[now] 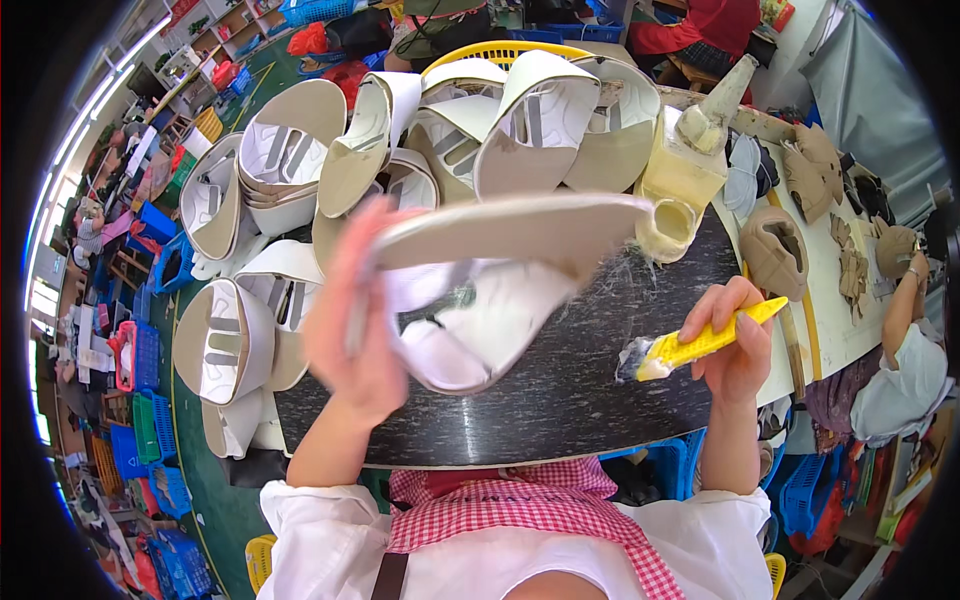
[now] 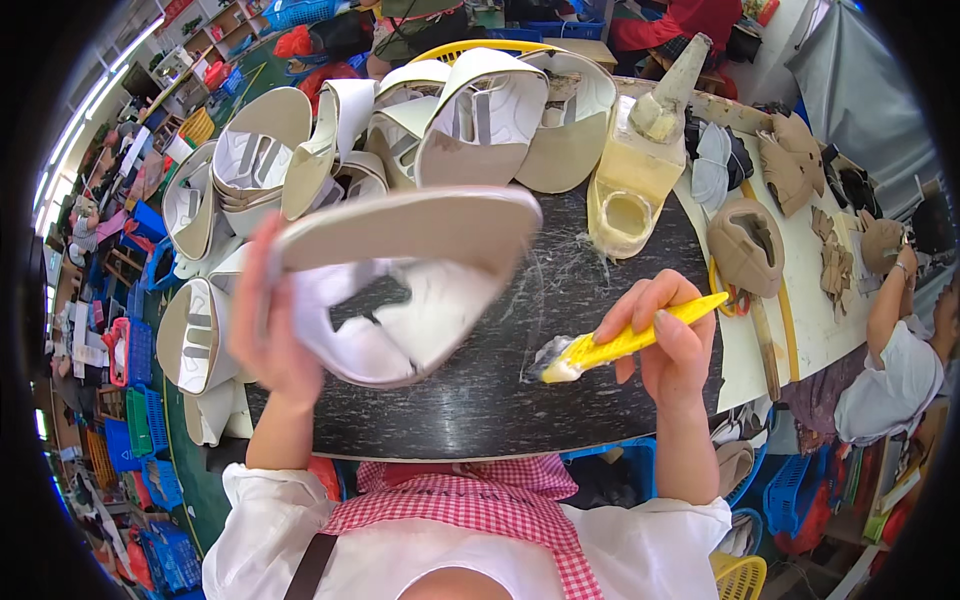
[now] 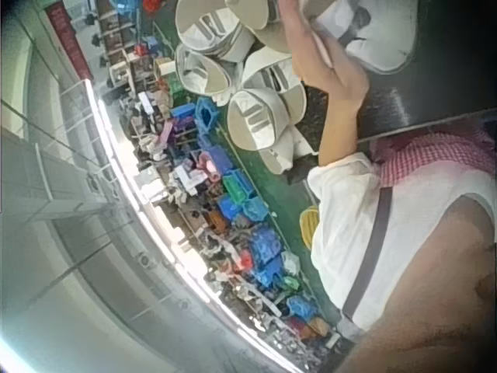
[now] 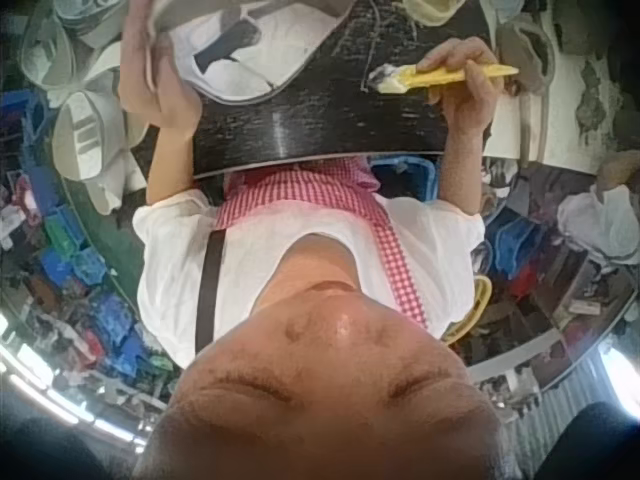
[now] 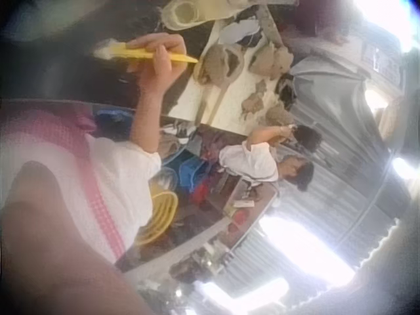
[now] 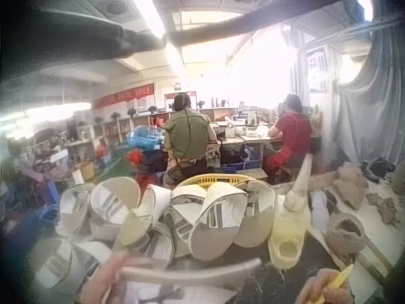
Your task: Applying glue to the inner surface and rim of shoe heel components using a yellow brush.
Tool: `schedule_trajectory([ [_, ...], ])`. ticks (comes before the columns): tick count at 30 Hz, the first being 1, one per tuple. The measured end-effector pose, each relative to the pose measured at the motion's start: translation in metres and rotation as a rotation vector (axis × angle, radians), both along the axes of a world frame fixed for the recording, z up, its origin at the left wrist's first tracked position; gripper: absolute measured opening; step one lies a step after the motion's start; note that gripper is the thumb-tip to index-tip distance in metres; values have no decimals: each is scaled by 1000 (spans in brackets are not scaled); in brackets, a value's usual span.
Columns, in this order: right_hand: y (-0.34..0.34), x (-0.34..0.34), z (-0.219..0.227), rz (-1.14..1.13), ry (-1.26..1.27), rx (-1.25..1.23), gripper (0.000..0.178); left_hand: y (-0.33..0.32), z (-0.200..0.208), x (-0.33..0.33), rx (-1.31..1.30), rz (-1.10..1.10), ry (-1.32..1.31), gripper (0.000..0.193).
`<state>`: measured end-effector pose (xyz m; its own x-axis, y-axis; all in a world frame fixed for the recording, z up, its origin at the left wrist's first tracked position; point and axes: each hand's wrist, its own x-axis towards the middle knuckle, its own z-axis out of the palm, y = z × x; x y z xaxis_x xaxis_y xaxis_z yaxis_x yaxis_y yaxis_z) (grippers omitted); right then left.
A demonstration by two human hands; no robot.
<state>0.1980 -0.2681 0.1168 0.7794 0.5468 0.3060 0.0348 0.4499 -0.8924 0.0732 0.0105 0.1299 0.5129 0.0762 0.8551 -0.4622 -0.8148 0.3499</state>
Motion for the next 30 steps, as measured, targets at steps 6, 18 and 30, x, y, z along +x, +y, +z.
schedule_trajectory([
  [6,22,-2,-14,-48,-64,11,15,-20,-24,10,-190,44,109,41],
  [18,94,9,-76,-43,-379,-569,15,-13,-49,35,-571,-359,703,72],
  [30,84,-16,-78,227,-297,-678,17,-9,-30,44,-284,-262,921,66],
])
